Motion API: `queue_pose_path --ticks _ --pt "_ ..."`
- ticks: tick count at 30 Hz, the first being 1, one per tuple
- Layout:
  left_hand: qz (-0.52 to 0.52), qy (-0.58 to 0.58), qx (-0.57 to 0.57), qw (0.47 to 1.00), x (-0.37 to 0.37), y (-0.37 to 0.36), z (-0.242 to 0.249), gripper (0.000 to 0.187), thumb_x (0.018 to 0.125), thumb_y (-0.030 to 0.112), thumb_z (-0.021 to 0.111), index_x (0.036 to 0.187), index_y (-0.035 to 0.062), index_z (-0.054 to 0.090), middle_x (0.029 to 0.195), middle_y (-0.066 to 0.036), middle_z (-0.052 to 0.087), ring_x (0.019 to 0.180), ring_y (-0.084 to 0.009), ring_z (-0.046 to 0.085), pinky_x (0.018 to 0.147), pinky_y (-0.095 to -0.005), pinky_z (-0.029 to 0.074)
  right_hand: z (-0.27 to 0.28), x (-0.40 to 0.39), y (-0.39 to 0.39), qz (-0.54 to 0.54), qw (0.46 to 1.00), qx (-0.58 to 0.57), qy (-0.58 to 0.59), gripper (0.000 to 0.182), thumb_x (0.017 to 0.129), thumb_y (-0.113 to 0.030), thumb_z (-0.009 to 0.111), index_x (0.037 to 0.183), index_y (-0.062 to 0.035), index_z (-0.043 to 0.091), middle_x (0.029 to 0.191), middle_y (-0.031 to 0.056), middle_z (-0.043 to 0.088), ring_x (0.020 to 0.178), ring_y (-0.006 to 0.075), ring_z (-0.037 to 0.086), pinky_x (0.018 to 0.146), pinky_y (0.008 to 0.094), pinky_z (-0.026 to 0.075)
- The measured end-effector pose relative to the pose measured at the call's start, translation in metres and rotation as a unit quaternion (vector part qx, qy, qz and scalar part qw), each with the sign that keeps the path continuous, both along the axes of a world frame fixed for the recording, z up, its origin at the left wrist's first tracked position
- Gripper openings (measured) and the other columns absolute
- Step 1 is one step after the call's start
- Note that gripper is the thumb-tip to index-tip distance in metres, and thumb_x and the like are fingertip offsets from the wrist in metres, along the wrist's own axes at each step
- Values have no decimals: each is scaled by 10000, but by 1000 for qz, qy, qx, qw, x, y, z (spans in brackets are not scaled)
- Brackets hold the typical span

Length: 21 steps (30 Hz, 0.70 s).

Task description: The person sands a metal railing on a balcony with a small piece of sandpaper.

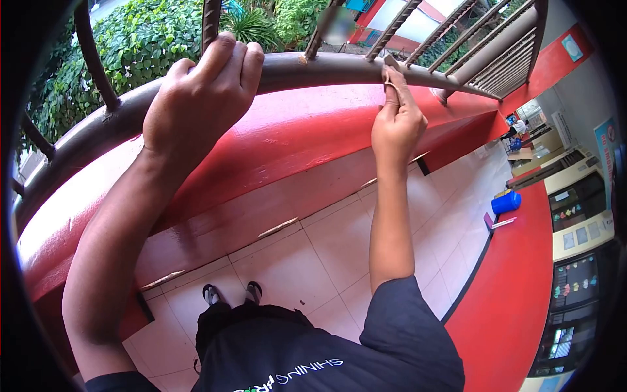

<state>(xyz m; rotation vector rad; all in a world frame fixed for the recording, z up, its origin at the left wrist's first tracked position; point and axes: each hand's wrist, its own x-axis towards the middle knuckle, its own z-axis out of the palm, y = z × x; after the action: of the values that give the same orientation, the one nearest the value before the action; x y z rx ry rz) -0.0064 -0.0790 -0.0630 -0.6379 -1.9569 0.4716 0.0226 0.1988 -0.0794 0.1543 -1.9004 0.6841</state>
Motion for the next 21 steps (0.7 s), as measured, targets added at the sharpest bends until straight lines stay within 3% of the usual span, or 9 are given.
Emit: queue_pose_path --ticks 2,5,8,9,10,12,15,18,21 --pt "-4 -5 8 1000 2 3 0 327 930 178 631 1251 126 670 1048 0 657 1021 -112 613 694 -248 550 -6 3 2 -22 1000 -10 -6 391 924 89 591 1277 -26 712 1231 219 714 1160 369 694 964 433 580" --pt "-3 -4 14 1000 -2 0 0 332 931 180 628 1256 128 668 1047 0 655 1017 -114 613 696 -251 549 -11 7 -20 2 994 106 7 374 930 93 568 1272 14 701 1266 221 697 1142 363 703 955 426 588" --pt "-7 -18 18 1000 1 1 0 337 932 181 625 1262 129 665 1047 0 653 1013 -116 613 697 -254 548 -1 -11 27 -73 996 40 6 377 948 94 546 1290 21 686 1270 227 688 1154 356 699 957 424 587" --pt "-7 -17 22 1000 2 1 1 338 932 182 624 1264 130 664 1047 0 652 1011 -116 613 698 -255 548 4 0 14 -94 990 -22 -100 369 967 74 539 1302 15 680 1284 229 679 1176 352 688 953 421 589" --pt "-6 -14 24 1000 0 2 2 340 933 182 623 1266 130 664 1046 0 652 1010 -117 613 699 -256 548 -1 1 5 -44 996 66 -36 353 980 47 544 1304 12 680 1286 235 675 1159 375 687 934 435 589" --pt "-6 -18 23 1000 -1 2 -1 343 933 183 621 1270 131 662 1046 -1 651 1007 -119 613 700 -258 547 -5 2 -6 -40 992 115 -15 356 978 43 547 1307 10 678 1296 237 668 1166 388 676 954 448 576" --pt "-17 -29 24 999 0 1 0 347 934 184 618 1275 133 659 1045 -1 649 1003 -121 613 701 -260 546 13 -9 31 -77 994 21 -73 351 974 30 557 1294 -8 695 1300 221 675 1217 372 657 1018 437 549" --pt "-17 -24 31 999 -2 1 3 352 935 186 615 1281 134 657 1045 -1 647 999 -123 613 703 -263 545 2 5 -8 -46 990 133 -22 321 994 6 553 1277 -13 704 1270 204 694 1183 366 676 987 443 562" --pt "-18 -31 29 999 -2 -1 1 356 936 187 612 1286 136 654 1044 -1 645 995 -125 613 705 -266 544 11 -2 18 -63 995 58 -52 321 987 -1 574 1283 -12 699 1284 197 684 1180 364 674 983 445 566"
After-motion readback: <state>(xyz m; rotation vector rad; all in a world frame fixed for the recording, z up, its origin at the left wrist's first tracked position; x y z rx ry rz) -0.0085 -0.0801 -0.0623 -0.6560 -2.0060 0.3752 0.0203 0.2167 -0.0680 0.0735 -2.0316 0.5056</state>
